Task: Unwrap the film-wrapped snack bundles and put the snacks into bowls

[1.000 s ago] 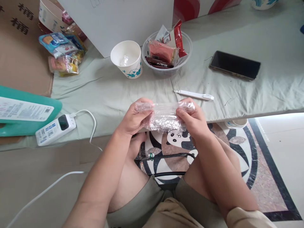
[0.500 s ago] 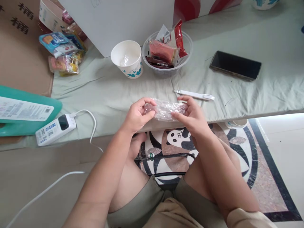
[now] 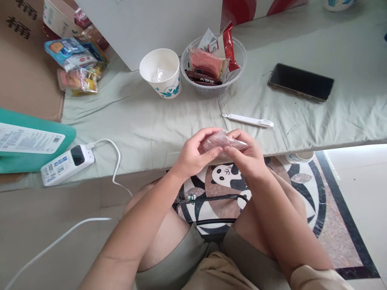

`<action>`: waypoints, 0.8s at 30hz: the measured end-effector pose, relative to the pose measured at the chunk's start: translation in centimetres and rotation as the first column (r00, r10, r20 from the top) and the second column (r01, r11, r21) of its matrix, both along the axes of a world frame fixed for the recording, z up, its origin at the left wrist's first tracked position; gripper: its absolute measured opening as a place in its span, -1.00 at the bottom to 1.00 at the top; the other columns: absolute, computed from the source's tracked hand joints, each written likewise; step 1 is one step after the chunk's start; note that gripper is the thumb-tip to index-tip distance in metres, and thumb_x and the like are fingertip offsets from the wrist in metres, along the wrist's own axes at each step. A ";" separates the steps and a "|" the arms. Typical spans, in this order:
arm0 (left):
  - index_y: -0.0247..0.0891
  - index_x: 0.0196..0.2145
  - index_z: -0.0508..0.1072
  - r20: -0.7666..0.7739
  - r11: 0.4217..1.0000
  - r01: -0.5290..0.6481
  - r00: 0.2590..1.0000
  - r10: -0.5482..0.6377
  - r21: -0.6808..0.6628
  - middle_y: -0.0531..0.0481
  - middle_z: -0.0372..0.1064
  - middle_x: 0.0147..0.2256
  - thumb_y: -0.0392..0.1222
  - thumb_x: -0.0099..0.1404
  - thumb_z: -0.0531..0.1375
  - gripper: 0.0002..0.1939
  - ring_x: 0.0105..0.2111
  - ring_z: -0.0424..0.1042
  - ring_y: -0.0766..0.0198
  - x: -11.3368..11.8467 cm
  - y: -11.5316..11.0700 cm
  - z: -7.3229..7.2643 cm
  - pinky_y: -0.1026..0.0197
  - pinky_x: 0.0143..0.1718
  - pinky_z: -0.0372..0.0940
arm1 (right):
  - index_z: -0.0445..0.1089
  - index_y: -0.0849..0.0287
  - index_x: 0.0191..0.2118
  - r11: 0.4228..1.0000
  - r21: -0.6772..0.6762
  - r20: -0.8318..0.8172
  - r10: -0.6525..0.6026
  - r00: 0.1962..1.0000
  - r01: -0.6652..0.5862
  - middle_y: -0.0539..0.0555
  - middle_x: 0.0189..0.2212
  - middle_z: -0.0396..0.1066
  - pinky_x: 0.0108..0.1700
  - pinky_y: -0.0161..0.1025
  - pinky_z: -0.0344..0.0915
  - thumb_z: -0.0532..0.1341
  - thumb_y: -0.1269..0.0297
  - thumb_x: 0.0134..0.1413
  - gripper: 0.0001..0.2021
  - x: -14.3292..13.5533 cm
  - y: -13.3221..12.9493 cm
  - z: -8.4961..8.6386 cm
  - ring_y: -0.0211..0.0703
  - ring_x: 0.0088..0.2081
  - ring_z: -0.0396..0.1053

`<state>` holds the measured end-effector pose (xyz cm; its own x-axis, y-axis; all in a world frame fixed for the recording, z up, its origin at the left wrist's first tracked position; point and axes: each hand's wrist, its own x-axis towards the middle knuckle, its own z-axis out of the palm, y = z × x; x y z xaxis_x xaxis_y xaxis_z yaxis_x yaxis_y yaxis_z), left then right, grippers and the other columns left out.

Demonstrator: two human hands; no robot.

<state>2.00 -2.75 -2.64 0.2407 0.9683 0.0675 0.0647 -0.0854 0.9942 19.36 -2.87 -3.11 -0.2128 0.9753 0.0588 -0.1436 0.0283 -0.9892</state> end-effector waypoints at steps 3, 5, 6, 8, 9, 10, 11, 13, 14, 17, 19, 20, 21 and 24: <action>-0.17 -0.11 0.58 0.072 0.998 -0.068 0.995 0.069 -0.006 -0.07 0.53 -0.08 -0.02 0.26 0.38 -0.72 -0.07 0.50 0.18 -0.5 0.6 -0.1 0.18 -0.02 0.39 | 0.36 0.01 -0.18 0.976 0.105 0.018 -0.195 0.981 0.192 0.05 -0.15 0.43 -0.04 -0.14 0.39 0.40 0.08 0.06 -0.71 -0.1 0.3 -0.2 -0.10 -0.07 0.41; -0.16 -0.15 0.59 0.156 0.997 -0.038 0.987 0.048 -0.069 -0.03 0.52 -0.17 -0.04 0.23 0.40 -0.73 -0.18 0.49 0.24 -0.8 0.9 0.1 0.21 -0.13 0.39 | 0.36 -0.01 -0.08 0.973 0.130 0.038 -0.197 0.980 0.190 0.06 -0.06 0.43 -0.03 -0.15 0.40 0.45 0.12 -0.01 -0.61 -0.3 0.3 -0.4 -0.09 0.00 0.42; -0.16 -0.16 0.58 0.199 0.994 -0.013 0.979 0.034 -0.106 -0.01 0.51 -0.22 -0.04 0.21 0.41 -0.72 -0.24 0.47 0.27 -0.9 1.0 0.2 0.23 -0.19 0.38 | 0.37 -0.01 -0.07 0.982 0.122 0.060 -0.151 0.987 0.143 0.05 -0.09 0.45 -0.09 -0.17 0.40 0.45 0.14 0.00 -0.61 -0.4 0.2 -0.5 -0.12 -0.07 0.43; -0.16 -0.17 0.56 0.261 0.988 0.023 0.965 0.018 -0.153 0.02 0.47 -0.28 -0.07 0.16 0.44 -0.70 -0.33 0.42 0.32 -1.1 1.2 0.5 0.26 -0.28 0.34 | 0.38 0.02 -0.14 0.994 0.090 0.104 -0.063 0.993 0.054 -0.01 -0.26 0.46 -0.29 -0.25 0.34 0.42 0.18 0.07 -0.72 -0.7 -0.2 -0.8 -0.23 -0.31 0.39; -0.17 -0.18 0.55 0.281 0.987 0.020 0.959 0.027 -0.162 0.03 0.45 -0.30 -0.09 0.12 0.46 -0.68 -0.34 0.40 0.33 -1.2 1.3 0.6 0.27 -0.30 0.33 | 0.38 0.04 -0.19 0.996 0.076 0.116 -0.047 0.992 0.039 -0.04 -0.36 0.42 -0.38 -0.28 0.27 0.41 0.19 0.11 -0.78 -0.9 -0.5 -0.8 -0.28 -0.41 0.32; -0.17 -0.19 0.53 0.298 0.986 0.000 0.953 0.050 -0.168 0.04 0.44 -0.31 -0.13 0.10 0.46 -0.68 -0.33 0.40 0.33 -1.3 1.5 0.8 0.27 -0.30 0.32 | 0.38 0.05 -0.23 0.996 0.067 0.117 -0.059 0.991 0.051 -0.07 -0.42 0.39 -0.43 -0.30 0.21 0.40 0.19 0.12 -0.80 -1.1 -0.8 -0.8 -0.31 -0.47 0.27; -0.17 -0.20 0.52 0.314 0.984 -0.033 0.945 0.087 -0.176 0.05 0.43 -0.32 -0.17 0.08 0.45 -0.68 -0.31 0.40 0.32 -1.4 1.7 1.0 0.28 -0.28 0.32 | 0.37 0.06 -0.26 0.994 0.068 0.114 -0.090 0.989 0.082 -0.08 -0.45 0.37 -0.46 -0.31 0.18 0.40 0.20 0.13 -0.81 -1.2 -1.1 -0.7 -0.32 -0.49 0.25; -0.17 -0.25 0.49 0.343 0.968 -0.133 0.918 0.202 -0.213 0.06 0.41 -0.35 -0.22 0.11 0.39 -0.77 -0.31 0.41 0.34 -2.0 2.3 1.5 0.29 -0.26 0.32 | 0.36 0.06 -0.29 0.984 0.099 0.128 -0.162 0.978 0.150 -0.08 -0.46 0.36 -0.49 -0.31 0.16 0.40 0.23 0.11 -0.81 -1.5 -1.2 -0.1 -0.31 -0.51 0.25; -0.18 -0.30 0.48 0.355 0.950 -0.194 0.894 0.274 -0.244 0.08 0.39 -0.39 -0.23 0.14 0.35 -0.84 -0.35 0.40 0.36 -2.4 2.6 1.7 0.30 -0.28 0.31 | 0.35 0.06 -0.31 0.976 0.136 0.157 -0.192 0.969 0.172 -0.08 -0.47 0.35 -0.50 -0.31 0.14 0.40 0.25 0.10 -0.81 -1.6 -1.0 0.4 -0.31 -0.52 0.25; -0.20 -0.44 0.39 0.413 0.867 -0.337 0.777 0.476 -0.367 0.12 0.26 -0.52 -0.24 0.21 0.25 -0.90 -0.50 0.27 0.42 -3.7 3.3 2.5 0.35 -0.43 0.22 | 0.31 0.05 -0.36 0.931 0.306 0.293 -0.292 0.910 0.200 -0.09 -0.53 0.28 -0.53 -0.28 0.07 0.39 0.32 0.05 -0.79 -2.3 0.9 2.9 -0.29 -0.55 0.18; -0.21 -0.51 0.31 0.468 0.812 -0.360 0.679 0.565 -0.459 0.14 0.18 -0.58 -0.26 0.21 0.23 -0.83 -0.57 0.19 0.44 -4.6 3.7 3.0 0.36 -0.51 0.14 | 0.24 0.05 -0.41 0.880 0.437 0.381 -0.370 0.847 0.188 -0.08 -0.54 0.21 -0.49 -0.24 0.07 0.39 0.33 0.03 -0.74 -3.5 3.4 5.3 -0.27 -0.54 0.13; -0.21 -0.53 0.28 0.488 0.787 -0.352 0.636 0.598 -0.506 0.15 0.15 -0.59 -0.26 0.20 0.23 -0.80 -0.59 0.16 0.45 -4.9 3.9 3.2 0.37 -0.54 0.10 | 0.19 0.05 -0.44 0.855 0.493 0.432 -0.401 0.808 0.161 -0.07 -0.53 0.18 -0.45 -0.21 0.11 0.40 0.34 0.02 -0.69 -4.5 5.0 6.7 -0.26 -0.52 0.12; -0.22 -0.54 0.26 0.498 0.764 -0.339 0.601 0.625 -0.549 0.16 0.12 -0.60 -0.27 0.19 0.23 -0.78 -0.61 0.13 0.46 -5.2 4.0 3.4 0.37 -0.57 0.08 | 0.13 0.04 -0.47 0.838 0.534 0.489 -0.416 0.767 0.115 -0.06 -0.52 0.16 -0.41 -0.18 0.17 0.41 0.36 0.00 -0.63 -5.7 6.7 8.2 -0.24 -0.49 0.12; -0.23 -0.57 0.23 0.497 0.705 -0.328 0.528 0.689 -0.629 0.17 0.06 -0.62 -0.30 0.21 0.19 -0.75 -0.65 0.07 0.48 -5.8 4.4 3.9 0.38 -0.60 0.02 | 0.02 0.03 -0.49 0.846 0.522 0.707 -0.358 0.610 -0.109 -0.04 -0.50 0.14 -0.21 -0.05 0.35 0.39 0.45 -0.07 -0.55 -10.2 12.8 12.0 -0.17 -0.42 0.20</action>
